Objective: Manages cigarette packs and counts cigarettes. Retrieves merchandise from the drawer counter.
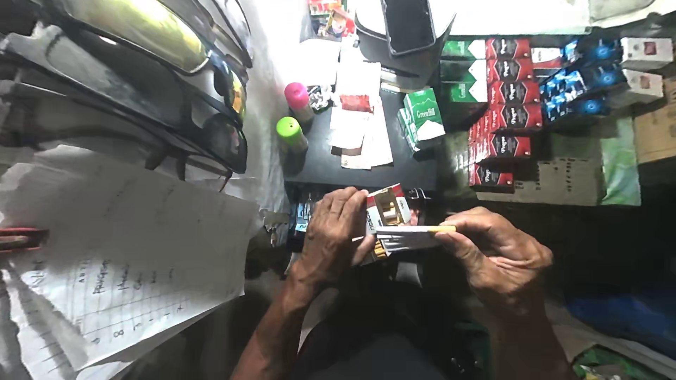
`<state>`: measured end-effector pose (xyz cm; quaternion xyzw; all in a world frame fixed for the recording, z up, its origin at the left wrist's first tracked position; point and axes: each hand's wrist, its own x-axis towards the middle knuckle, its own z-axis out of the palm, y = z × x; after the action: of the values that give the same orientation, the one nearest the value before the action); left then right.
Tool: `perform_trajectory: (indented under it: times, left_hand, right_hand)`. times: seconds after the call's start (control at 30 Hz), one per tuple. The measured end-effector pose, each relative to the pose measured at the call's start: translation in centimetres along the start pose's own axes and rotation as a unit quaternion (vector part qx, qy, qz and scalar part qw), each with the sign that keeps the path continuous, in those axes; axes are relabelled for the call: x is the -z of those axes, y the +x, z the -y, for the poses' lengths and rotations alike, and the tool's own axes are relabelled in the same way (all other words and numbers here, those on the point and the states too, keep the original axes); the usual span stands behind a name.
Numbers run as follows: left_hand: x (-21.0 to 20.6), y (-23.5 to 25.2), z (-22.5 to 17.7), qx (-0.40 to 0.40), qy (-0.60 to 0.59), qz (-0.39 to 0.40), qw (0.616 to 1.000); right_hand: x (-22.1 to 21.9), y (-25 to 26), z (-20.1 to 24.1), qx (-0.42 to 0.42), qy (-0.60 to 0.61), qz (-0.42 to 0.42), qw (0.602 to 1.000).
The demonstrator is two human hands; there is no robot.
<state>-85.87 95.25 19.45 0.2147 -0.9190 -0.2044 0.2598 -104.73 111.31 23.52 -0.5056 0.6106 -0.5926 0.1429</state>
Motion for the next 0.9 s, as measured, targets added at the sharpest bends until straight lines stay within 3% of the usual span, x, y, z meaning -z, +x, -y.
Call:
perform_trajectory:
  times: [0.33, 0.6, 0.9]
  left_hand:
    - [-0.5, -4.1, -1.8, 0.003, -0.046, -0.017, 0.999]
    - [-1.6, -4.5, -3.3, -0.003, 0.001, -0.016, 1.000]
    - [-2.6, -4.9, -3.0, 0.008, -0.065, -0.009, 0.998]
  right_hand:
    - [-0.1, -1.1, -0.3, -0.113, -0.015, -0.015, 0.993]
    - [-0.3, -2.1, 0.2, -0.113, -0.096, -0.018, 0.989]
    - [0.5, -2.0, -0.1, -0.118, -0.073, 0.035, 0.990]
